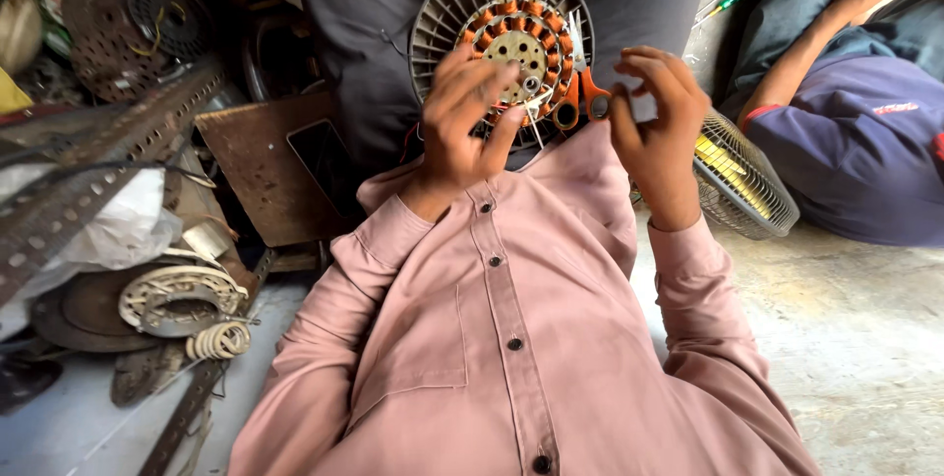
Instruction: The person is repairing a fan stator by stripping and connecting wires using scissors and then inserting a metal shaft into the stator core.
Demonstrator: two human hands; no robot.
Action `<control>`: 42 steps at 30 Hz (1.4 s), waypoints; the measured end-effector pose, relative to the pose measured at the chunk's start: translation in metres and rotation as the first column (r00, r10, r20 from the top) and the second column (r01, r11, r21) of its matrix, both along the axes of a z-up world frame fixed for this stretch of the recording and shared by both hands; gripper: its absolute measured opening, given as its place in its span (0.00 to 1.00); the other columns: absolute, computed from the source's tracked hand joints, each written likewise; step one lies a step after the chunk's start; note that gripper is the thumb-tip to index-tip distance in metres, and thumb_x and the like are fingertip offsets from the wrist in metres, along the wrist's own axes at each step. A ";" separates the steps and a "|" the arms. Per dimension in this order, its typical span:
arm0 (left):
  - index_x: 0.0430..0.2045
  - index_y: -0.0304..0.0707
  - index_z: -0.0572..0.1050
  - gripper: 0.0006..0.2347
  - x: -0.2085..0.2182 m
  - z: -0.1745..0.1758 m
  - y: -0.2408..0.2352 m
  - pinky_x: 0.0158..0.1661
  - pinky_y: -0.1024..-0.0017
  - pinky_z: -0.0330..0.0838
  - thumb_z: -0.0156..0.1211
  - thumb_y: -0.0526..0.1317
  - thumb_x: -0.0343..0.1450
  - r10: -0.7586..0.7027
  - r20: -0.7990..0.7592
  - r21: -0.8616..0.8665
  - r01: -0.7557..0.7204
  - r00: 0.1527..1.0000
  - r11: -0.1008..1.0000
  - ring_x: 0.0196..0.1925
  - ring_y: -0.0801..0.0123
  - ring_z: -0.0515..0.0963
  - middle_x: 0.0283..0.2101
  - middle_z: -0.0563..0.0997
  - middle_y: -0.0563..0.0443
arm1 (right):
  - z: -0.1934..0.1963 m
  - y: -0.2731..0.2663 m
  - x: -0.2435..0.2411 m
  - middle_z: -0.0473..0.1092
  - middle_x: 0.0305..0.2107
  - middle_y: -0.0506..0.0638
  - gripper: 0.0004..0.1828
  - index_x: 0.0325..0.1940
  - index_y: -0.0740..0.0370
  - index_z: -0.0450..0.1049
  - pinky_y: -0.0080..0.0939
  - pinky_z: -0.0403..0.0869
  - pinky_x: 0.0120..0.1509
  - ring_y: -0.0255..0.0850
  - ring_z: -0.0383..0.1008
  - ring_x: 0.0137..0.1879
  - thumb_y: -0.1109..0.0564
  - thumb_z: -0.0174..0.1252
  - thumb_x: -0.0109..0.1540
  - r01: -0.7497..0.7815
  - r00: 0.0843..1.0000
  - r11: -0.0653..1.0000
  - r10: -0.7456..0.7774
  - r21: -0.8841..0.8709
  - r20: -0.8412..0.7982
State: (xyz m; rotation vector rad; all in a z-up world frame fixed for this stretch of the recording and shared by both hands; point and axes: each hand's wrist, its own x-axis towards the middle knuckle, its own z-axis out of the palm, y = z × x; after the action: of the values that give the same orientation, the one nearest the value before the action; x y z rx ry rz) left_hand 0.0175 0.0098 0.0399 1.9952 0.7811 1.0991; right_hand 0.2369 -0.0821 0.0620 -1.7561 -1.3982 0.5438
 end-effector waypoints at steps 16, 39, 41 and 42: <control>0.47 0.26 0.79 0.11 0.007 0.019 0.036 0.60 0.56 0.75 0.66 0.29 0.71 -0.280 -0.183 0.051 0.293 0.943 0.955 0.48 0.50 0.84 0.41 0.84 0.39 | -0.068 -0.025 0.005 0.74 0.41 0.52 0.09 0.48 0.71 0.73 0.31 0.76 0.51 0.35 0.78 0.46 0.71 0.59 0.64 0.114 0.682 0.977 -0.208 -0.179 -0.701; 0.35 0.30 0.77 0.05 -0.020 -0.004 -0.017 0.32 0.66 0.70 0.65 0.35 0.75 0.102 -0.247 -0.233 -0.161 0.964 0.959 0.31 0.60 0.79 0.35 0.78 0.45 | -0.045 -0.039 -0.060 0.75 0.42 0.54 0.12 0.50 0.59 0.67 0.36 0.80 0.48 0.38 0.79 0.43 0.64 0.61 0.65 0.020 0.208 0.988 -0.154 -0.153 -0.966; 0.37 0.31 0.76 0.04 -0.021 -0.006 -0.018 0.33 0.67 0.70 0.62 0.34 0.77 0.090 -0.210 -0.239 -0.141 0.974 0.961 0.33 0.61 0.79 0.36 0.77 0.46 | -0.049 -0.040 -0.062 0.76 0.38 0.55 0.11 0.50 0.66 0.70 0.37 0.80 0.46 0.39 0.80 0.42 0.65 0.61 0.65 -0.014 0.438 0.982 -0.165 -0.191 -0.884; 0.38 0.31 0.76 0.04 -0.020 -0.007 -0.019 0.34 0.68 0.70 0.60 0.34 0.78 0.083 -0.188 -0.241 -0.128 0.979 0.962 0.34 0.61 0.79 0.37 0.76 0.46 | -0.053 -0.039 -0.062 0.76 0.36 0.56 0.10 0.51 0.69 0.72 0.37 0.80 0.44 0.39 0.80 0.41 0.66 0.61 0.65 -0.026 0.545 0.977 -0.164 -0.212 -0.822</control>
State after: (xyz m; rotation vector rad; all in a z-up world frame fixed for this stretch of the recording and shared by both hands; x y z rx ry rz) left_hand -0.0029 -0.0089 0.0326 1.8668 1.0764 0.8409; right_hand 0.1746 -0.1211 0.0095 -1.3398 -0.5735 1.3181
